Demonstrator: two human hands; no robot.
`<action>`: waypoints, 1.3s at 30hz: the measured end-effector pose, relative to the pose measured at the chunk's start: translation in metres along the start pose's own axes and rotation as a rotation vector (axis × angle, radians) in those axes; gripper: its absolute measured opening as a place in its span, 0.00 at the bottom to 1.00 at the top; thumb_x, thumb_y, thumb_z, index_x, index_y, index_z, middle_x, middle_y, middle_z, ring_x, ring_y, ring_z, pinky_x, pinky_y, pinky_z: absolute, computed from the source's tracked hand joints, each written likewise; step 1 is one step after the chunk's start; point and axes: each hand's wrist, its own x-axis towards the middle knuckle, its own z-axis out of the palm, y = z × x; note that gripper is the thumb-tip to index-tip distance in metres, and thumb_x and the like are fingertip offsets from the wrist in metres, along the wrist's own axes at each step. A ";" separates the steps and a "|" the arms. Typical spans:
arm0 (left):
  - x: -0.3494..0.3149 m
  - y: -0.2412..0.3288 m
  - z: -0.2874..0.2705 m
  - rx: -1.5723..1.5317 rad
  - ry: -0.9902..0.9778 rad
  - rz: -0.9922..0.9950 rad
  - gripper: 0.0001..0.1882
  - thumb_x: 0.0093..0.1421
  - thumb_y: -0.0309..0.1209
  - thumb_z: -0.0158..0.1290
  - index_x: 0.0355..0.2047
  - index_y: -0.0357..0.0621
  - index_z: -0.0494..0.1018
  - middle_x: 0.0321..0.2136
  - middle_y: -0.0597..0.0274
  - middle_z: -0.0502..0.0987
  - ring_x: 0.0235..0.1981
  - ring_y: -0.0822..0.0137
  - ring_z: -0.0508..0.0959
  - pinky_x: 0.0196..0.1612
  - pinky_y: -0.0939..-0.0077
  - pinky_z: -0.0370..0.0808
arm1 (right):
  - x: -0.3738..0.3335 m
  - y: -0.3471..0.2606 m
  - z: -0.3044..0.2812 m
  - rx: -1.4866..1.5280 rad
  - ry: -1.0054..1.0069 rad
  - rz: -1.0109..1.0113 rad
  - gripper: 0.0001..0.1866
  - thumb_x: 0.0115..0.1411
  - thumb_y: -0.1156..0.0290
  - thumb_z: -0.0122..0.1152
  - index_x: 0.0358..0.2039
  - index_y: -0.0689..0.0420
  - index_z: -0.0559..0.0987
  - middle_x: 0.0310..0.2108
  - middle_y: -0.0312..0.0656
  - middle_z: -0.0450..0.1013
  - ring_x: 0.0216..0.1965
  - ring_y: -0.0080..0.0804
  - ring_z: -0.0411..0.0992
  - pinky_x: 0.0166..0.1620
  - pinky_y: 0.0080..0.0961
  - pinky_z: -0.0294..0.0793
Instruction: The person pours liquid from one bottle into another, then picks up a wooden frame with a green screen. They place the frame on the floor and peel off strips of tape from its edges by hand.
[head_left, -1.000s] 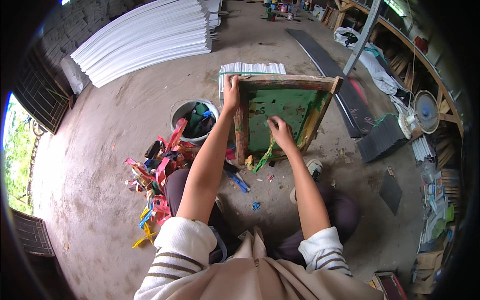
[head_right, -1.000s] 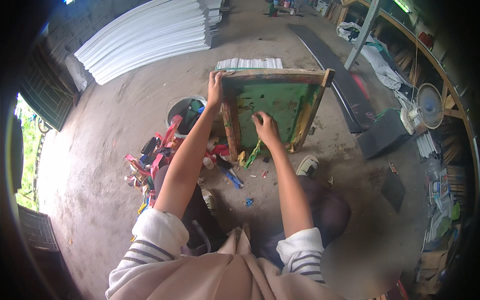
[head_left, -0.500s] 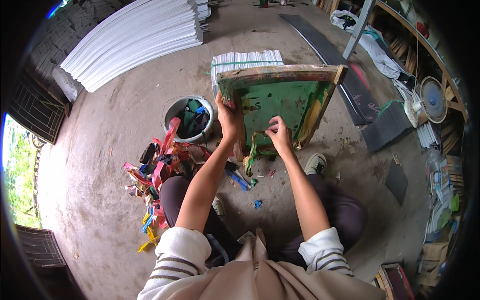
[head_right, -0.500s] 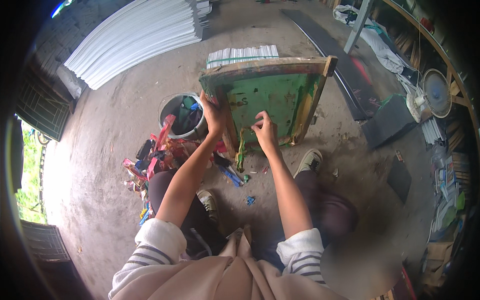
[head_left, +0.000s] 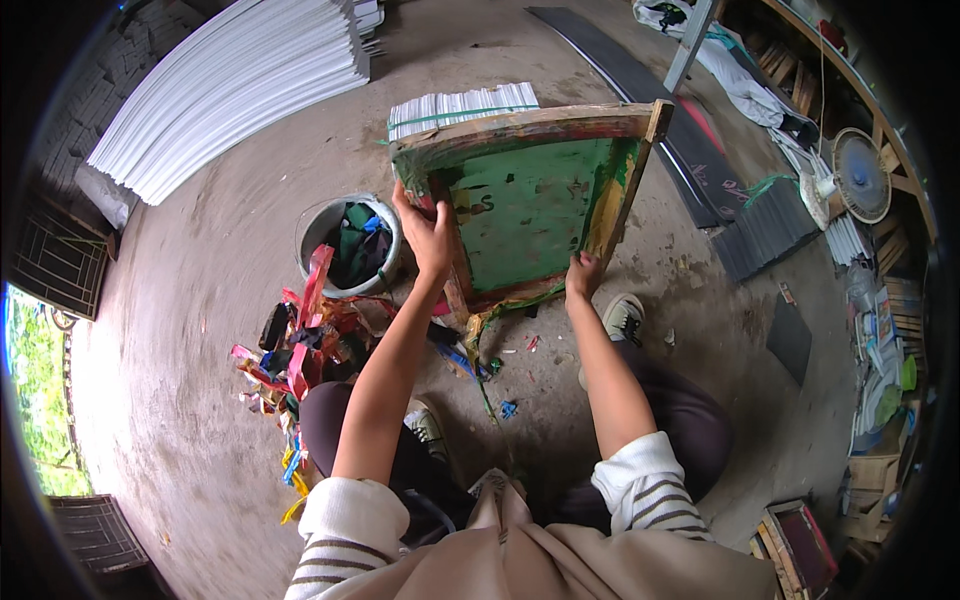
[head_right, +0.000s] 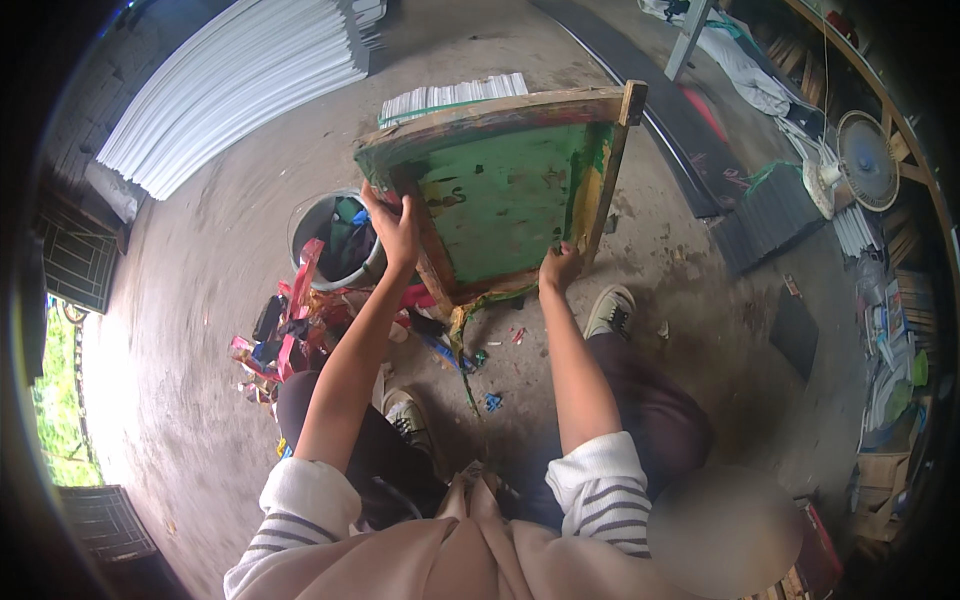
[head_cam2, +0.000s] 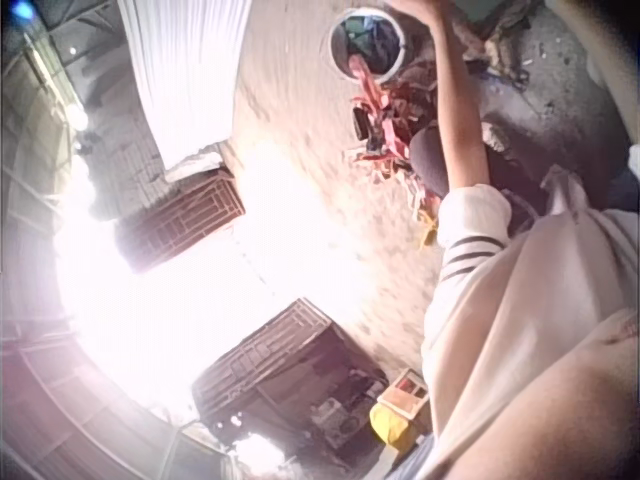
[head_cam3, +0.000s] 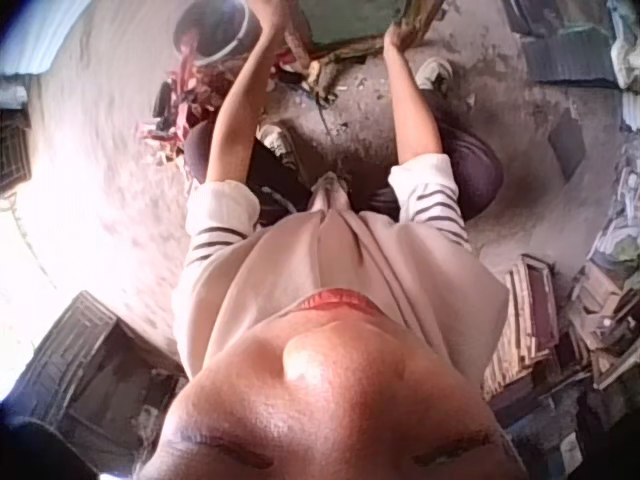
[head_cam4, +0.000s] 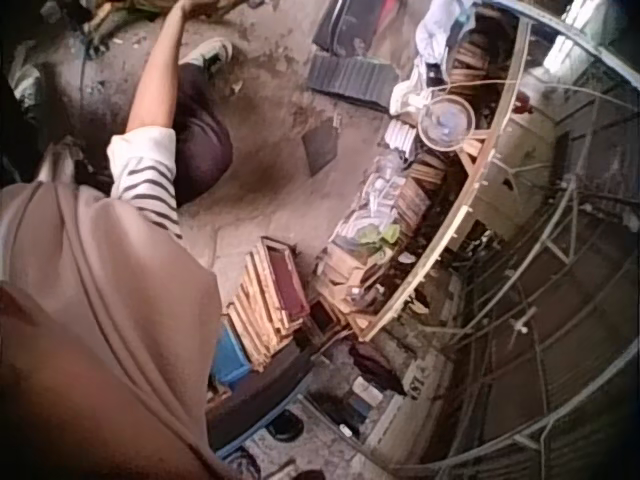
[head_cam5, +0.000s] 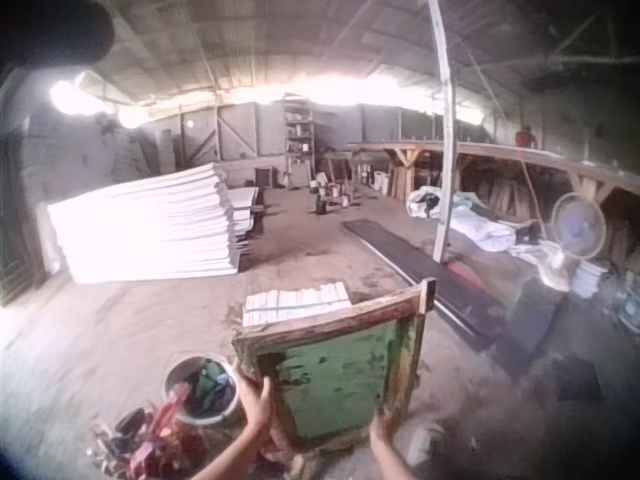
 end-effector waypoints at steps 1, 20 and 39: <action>0.002 -0.006 -0.002 0.028 0.012 0.015 0.35 0.53 0.24 0.51 0.61 0.36 0.50 0.52 0.43 0.65 0.54 0.52 0.66 0.56 0.67 0.60 | 0.003 0.009 0.005 -0.081 0.025 -0.010 0.17 0.52 0.71 0.62 0.42 0.64 0.75 0.44 0.55 0.71 0.46 0.47 0.71 0.49 0.37 0.70; 0.096 0.101 -0.004 0.625 -0.209 0.714 0.35 0.56 0.55 0.51 0.56 0.43 0.62 0.50 0.41 0.67 0.52 0.57 0.69 0.61 0.56 0.55 | 0.060 0.007 0.010 -0.210 -0.151 0.145 0.21 0.59 0.67 0.50 0.51 0.62 0.70 0.49 0.57 0.69 0.48 0.53 0.69 0.50 0.42 0.70; 0.104 0.109 0.028 1.026 -0.655 0.321 0.48 0.44 0.78 0.37 0.25 0.40 0.80 0.22 0.53 0.79 0.29 0.57 0.81 0.29 0.64 0.76 | -0.012 -0.093 -0.080 -0.115 -0.131 -0.041 0.14 0.63 0.64 0.43 0.35 0.59 0.75 0.37 0.53 0.75 0.42 0.52 0.73 0.45 0.43 0.69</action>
